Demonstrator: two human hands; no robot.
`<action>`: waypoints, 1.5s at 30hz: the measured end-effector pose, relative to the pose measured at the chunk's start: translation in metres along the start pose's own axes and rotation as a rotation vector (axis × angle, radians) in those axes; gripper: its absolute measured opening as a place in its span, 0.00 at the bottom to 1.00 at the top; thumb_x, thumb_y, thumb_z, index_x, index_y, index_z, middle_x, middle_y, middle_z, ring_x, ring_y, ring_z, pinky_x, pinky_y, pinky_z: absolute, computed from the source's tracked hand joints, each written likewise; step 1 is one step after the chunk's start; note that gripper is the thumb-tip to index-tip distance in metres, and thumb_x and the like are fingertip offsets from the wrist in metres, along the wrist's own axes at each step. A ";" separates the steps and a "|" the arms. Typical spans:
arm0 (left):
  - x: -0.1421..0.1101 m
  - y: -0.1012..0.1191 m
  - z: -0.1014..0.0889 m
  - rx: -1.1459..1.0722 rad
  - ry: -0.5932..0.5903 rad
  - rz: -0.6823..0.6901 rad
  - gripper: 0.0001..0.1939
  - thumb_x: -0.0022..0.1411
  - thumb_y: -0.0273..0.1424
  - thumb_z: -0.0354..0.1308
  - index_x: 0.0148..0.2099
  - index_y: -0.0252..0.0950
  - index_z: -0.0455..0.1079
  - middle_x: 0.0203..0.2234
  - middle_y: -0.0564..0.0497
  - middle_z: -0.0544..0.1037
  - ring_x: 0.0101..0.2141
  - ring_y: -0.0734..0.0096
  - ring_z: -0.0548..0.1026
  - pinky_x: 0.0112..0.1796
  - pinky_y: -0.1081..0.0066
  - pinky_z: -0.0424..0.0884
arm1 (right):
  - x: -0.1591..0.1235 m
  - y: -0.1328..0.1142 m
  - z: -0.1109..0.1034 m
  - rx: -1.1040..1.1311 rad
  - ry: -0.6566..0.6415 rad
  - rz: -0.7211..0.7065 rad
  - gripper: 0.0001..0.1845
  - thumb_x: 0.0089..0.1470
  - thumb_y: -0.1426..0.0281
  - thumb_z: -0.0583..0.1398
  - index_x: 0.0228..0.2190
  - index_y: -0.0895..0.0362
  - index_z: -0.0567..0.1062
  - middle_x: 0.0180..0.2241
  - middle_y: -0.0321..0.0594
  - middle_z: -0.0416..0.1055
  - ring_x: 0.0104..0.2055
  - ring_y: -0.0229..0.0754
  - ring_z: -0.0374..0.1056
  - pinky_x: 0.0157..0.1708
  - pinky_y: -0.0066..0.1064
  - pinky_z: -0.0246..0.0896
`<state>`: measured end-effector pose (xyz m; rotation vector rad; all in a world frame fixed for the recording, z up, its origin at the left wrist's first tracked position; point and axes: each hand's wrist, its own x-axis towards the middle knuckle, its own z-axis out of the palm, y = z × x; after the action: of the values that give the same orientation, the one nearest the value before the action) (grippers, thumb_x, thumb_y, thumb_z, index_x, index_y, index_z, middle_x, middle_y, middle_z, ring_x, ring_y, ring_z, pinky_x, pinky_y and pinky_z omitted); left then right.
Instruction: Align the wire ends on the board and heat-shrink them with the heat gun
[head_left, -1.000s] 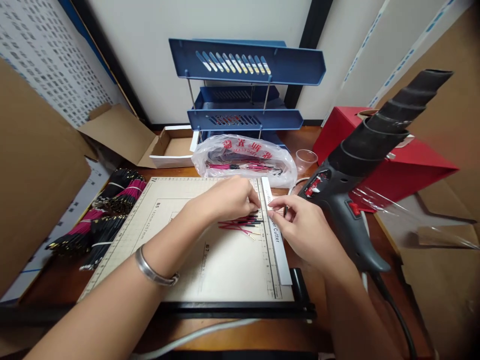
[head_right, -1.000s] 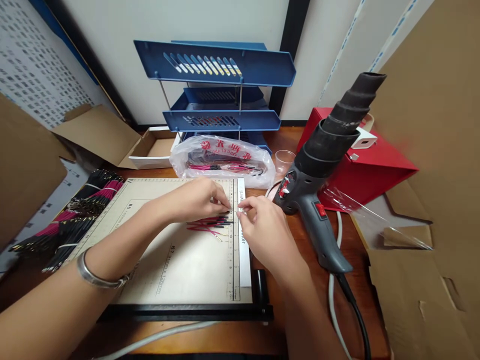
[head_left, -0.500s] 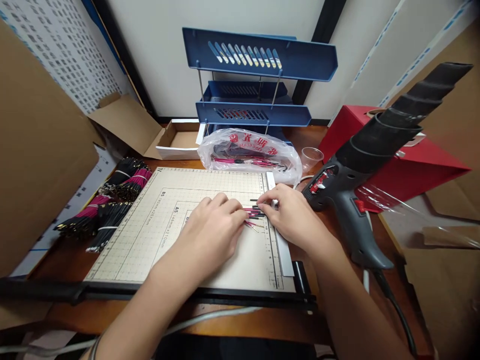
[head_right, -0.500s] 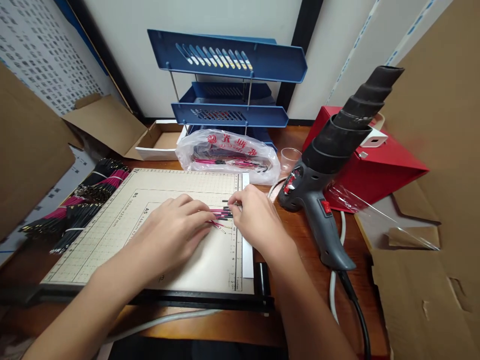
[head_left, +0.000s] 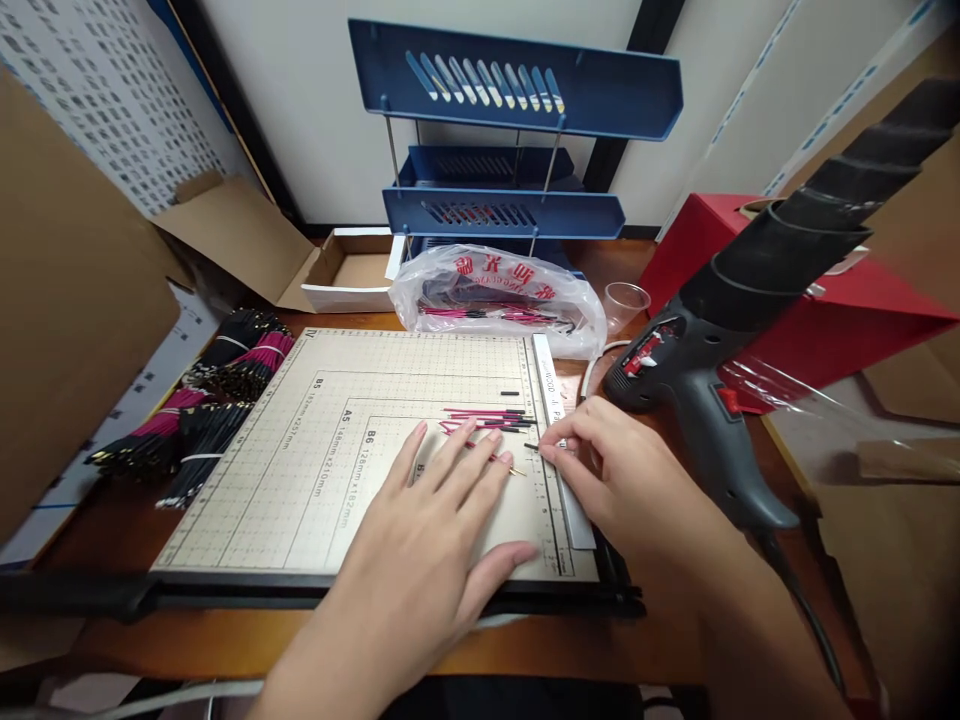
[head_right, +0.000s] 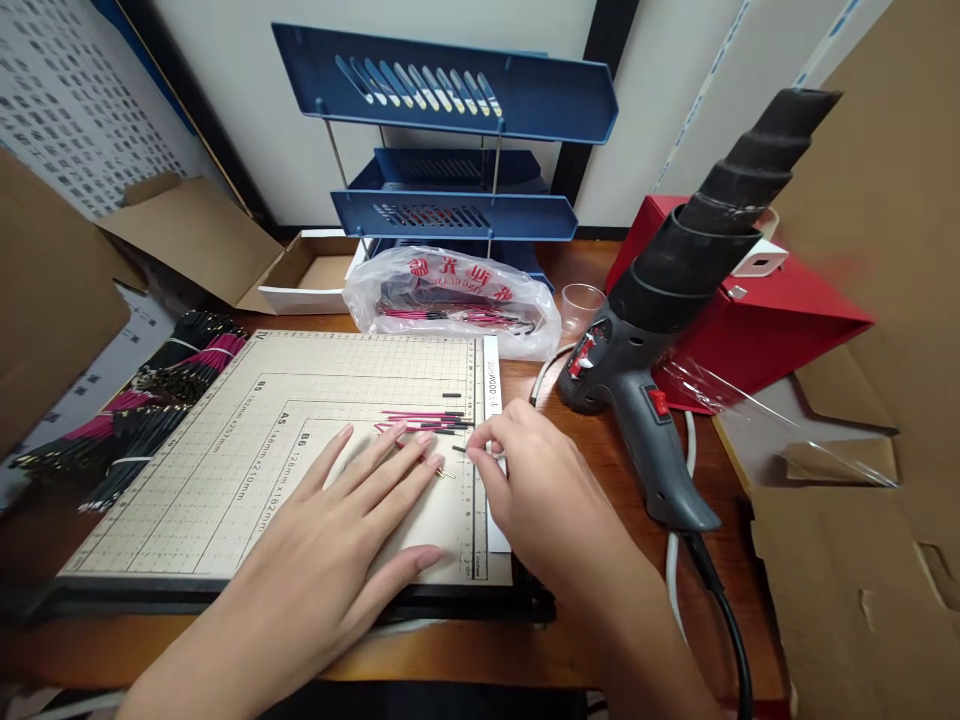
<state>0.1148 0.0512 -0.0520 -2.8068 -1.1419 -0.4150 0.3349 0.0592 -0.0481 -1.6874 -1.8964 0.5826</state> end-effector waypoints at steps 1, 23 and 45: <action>-0.002 0.001 0.002 -0.002 -0.009 -0.007 0.31 0.75 0.52 0.42 0.68 0.38 0.65 0.66 0.51 0.68 0.65 0.56 0.65 0.66 0.51 0.51 | -0.007 0.000 0.002 -0.011 0.000 0.009 0.07 0.63 0.69 0.57 0.34 0.52 0.76 0.34 0.34 0.67 0.34 0.36 0.64 0.35 0.31 0.56; -0.005 0.023 0.017 -0.021 0.052 -0.197 0.29 0.76 0.47 0.43 0.68 0.37 0.65 0.65 0.51 0.69 0.63 0.49 0.68 0.68 0.37 0.37 | -0.028 -0.008 0.026 -0.160 0.143 0.067 0.06 0.60 0.71 0.58 0.33 0.52 0.76 0.33 0.36 0.69 0.34 0.40 0.65 0.37 0.34 0.55; -0.007 0.022 0.016 -0.037 0.023 -0.194 0.28 0.75 0.47 0.45 0.68 0.39 0.64 0.66 0.50 0.68 0.62 0.45 0.68 0.63 0.31 0.52 | -0.006 -0.010 0.007 -0.204 -0.106 0.008 0.10 0.65 0.71 0.54 0.36 0.56 0.75 0.39 0.40 0.70 0.39 0.42 0.67 0.42 0.36 0.59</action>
<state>0.1289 0.0339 -0.0691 -2.7232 -1.4222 -0.4865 0.3229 0.0516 -0.0475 -1.8236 -2.0859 0.5045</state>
